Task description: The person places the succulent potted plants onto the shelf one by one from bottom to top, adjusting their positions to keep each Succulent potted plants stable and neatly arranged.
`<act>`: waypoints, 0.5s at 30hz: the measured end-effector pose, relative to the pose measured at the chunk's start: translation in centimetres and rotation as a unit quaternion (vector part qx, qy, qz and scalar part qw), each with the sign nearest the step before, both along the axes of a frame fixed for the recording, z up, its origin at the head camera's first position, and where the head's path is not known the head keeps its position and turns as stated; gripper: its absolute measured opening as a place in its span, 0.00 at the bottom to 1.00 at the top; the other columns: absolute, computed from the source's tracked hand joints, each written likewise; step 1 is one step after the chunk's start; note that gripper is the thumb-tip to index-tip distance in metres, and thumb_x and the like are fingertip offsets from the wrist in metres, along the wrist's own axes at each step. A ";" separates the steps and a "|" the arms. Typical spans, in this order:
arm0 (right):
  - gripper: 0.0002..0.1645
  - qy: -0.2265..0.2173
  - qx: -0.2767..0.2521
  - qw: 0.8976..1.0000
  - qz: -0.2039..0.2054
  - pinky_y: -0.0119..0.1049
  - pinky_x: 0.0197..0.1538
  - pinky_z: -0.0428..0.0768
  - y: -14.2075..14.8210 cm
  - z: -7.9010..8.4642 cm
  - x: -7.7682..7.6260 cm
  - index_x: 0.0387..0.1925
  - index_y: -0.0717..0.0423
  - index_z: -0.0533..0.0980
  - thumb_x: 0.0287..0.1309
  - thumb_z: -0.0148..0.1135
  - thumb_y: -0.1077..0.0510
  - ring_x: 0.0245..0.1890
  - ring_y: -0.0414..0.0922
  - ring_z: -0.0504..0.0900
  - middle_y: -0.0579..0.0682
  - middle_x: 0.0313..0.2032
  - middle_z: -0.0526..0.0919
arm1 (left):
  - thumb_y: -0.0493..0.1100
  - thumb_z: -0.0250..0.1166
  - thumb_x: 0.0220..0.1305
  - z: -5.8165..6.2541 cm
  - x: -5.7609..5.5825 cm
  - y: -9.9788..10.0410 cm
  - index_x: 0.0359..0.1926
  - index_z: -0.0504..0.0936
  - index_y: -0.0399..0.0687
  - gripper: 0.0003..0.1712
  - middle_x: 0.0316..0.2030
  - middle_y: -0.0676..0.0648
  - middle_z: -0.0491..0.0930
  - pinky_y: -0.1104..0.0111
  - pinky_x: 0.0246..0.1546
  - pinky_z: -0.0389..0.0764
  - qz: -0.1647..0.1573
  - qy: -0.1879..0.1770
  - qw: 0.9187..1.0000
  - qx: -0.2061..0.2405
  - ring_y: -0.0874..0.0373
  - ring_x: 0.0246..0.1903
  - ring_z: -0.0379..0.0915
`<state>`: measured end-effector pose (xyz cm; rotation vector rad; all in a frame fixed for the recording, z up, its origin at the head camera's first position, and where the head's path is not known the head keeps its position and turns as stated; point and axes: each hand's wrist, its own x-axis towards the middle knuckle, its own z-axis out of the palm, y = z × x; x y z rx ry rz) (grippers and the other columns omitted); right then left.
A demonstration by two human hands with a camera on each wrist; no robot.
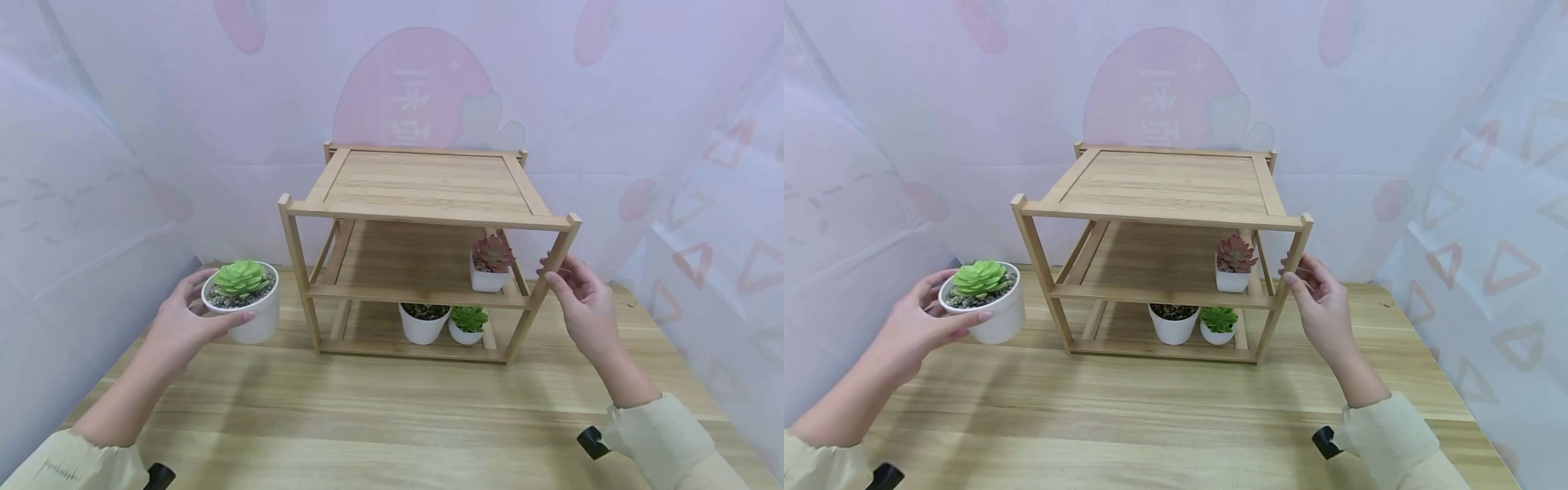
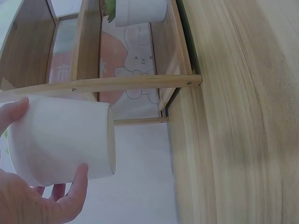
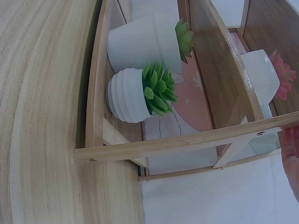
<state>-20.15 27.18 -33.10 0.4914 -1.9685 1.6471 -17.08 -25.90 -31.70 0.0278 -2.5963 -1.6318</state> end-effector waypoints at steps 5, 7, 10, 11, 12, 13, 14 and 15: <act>0.20 0.002 -0.002 1.000 0.000 0.23 0.53 0.79 0.0 0.0 0.0 0.62 0.64 0.75 0.72 0.55 0.70 0.47 0.38 0.82 0.42 0.47 0.85 | 0.44 0.76 0.62 0.4 0.6 0.3 0.81 0.44 0.42 0.60 0.74 0.30 0.56 0.75 0.39 0.83 -0.012 0.004 1.000 0.002 0.36 0.68 0.61; 0.19 0.001 -0.001 1.000 -0.001 0.22 0.53 0.78 0.0 0.0 0.0 0.62 0.64 0.75 0.72 0.55 0.70 0.47 0.38 0.82 0.42 0.47 0.85 | 0.43 0.76 0.62 0.5 0.8 0.5 0.81 0.45 0.42 0.59 0.75 0.29 0.55 0.75 0.39 0.83 -0.018 0.004 1.000 0.004 0.33 0.70 0.58; 0.19 0.000 0.000 1.000 0.000 0.22 0.53 0.78 0.0 0.0 0.0 0.61 0.60 0.75 0.72 0.55 0.70 0.47 0.38 0.82 0.42 0.47 0.85 | 0.42 0.76 0.61 0.6 1.1 0.7 0.80 0.46 0.42 0.58 0.75 0.30 0.54 0.74 0.40 0.84 -0.026 0.004 1.000 0.006 0.33 0.70 0.58; 0.19 -0.001 0.001 1.000 0.000 0.22 0.53 0.78 0.0 0.0 0.0 0.61 0.60 0.76 0.72 0.55 0.70 0.47 0.38 0.82 0.42 0.47 0.85 | 0.42 0.76 0.61 0.7 1.2 0.8 0.80 0.47 0.42 0.58 0.75 0.30 0.54 0.74 0.41 0.83 -0.028 0.005 1.000 0.006 0.33 0.70 0.58; 0.19 -0.001 0.001 1.000 0.000 0.22 0.53 0.78 0.0 0.0 0.0 0.61 0.59 0.76 0.72 0.56 0.70 0.47 0.38 0.82 0.42 0.47 0.85 | 0.41 0.76 0.61 0.7 1.2 0.9 0.80 0.47 0.41 0.58 0.75 0.31 0.54 0.75 0.41 0.83 -0.030 0.007 0.999 0.008 0.33 0.70 0.57; 0.19 -0.001 0.002 1.000 -0.001 0.22 0.53 0.78 0.0 0.0 0.0 0.61 0.59 0.76 0.72 0.56 0.70 0.47 0.38 0.82 0.42 0.47 0.85 | 0.41 0.76 0.60 0.7 1.3 1.0 0.80 0.48 0.41 0.58 0.75 0.31 0.54 0.75 0.41 0.83 -0.032 0.008 0.999 0.008 0.33 0.70 0.57; 0.19 -0.001 0.003 1.000 -0.001 0.22 0.53 0.78 0.0 0.0 0.0 0.61 0.59 0.76 0.72 0.56 0.70 0.47 0.38 0.82 0.42 0.47 0.85 | 0.41 0.76 0.60 0.8 1.4 1.1 0.80 0.48 0.41 0.58 0.75 0.31 0.54 0.76 0.42 0.82 -0.033 0.010 0.999 0.008 0.33 0.70 0.57; 0.19 -0.001 0.005 1.000 -0.003 0.22 0.53 0.78 0.0 0.0 0.0 0.61 0.59 0.76 0.72 0.56 0.70 0.47 0.38 0.82 0.42 0.47 0.85 | 0.40 0.76 0.60 0.8 1.4 1.2 0.80 0.48 0.41 0.58 0.75 0.31 0.54 0.77 0.42 0.82 -0.034 0.012 0.999 0.008 0.33 0.70 0.58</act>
